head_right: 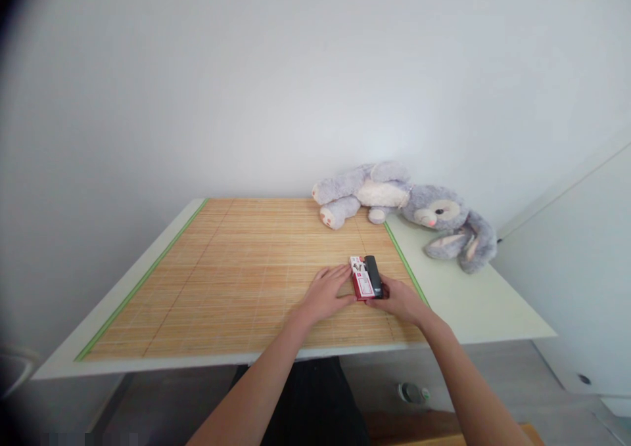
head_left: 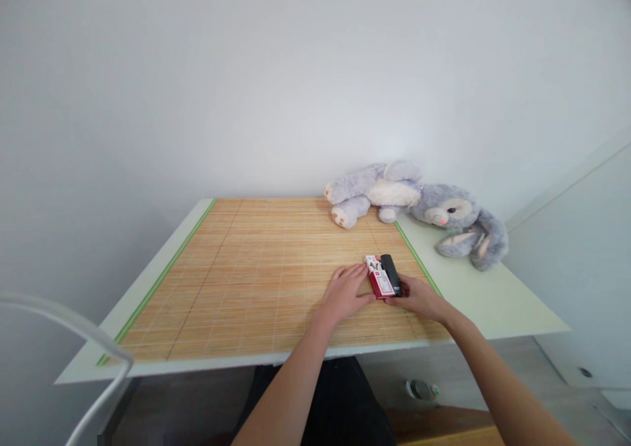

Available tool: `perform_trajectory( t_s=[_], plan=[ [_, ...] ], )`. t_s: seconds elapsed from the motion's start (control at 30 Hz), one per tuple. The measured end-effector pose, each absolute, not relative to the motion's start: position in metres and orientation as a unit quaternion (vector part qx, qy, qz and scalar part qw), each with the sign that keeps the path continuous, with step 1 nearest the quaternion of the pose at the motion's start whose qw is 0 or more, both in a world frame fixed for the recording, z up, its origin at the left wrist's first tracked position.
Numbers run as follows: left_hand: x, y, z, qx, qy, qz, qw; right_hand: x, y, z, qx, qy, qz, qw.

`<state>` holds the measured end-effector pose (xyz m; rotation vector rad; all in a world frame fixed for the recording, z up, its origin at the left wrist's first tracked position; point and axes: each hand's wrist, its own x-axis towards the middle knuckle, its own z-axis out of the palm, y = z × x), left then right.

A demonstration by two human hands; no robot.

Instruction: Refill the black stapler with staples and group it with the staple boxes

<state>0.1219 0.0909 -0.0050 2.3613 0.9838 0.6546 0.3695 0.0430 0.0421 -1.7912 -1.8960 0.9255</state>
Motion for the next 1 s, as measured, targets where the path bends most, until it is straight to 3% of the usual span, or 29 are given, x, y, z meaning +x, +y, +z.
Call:
perform_trajectory(
  t_s=[0.5,0.6,0.77,0.9,1.0],
  plan=[
    [0.125,0.089,-0.005,0.862,0.361,0.26,0.243,0.377,0.042,0.035,-0.642,-0.666,0.335,0.181],
    [0.11,0.084,-0.008,0.856,0.381,0.265,0.228,0.384,0.024,0.035,-0.658,-0.634,0.334,0.231],
    [0.043,0.08,-0.018,0.833,0.465,0.264,0.143,0.339,-0.015,0.04,-0.642,-0.602,0.275,0.386],
    [-0.012,0.09,-0.021,0.787,0.571,0.23,0.051,0.253,-0.007,0.033,-0.586,-0.67,0.265,0.371],
    [-0.032,0.093,-0.022,0.753,0.629,0.194,0.003,0.202,0.023,0.021,-0.548,-0.741,0.173,0.348]
  ],
)
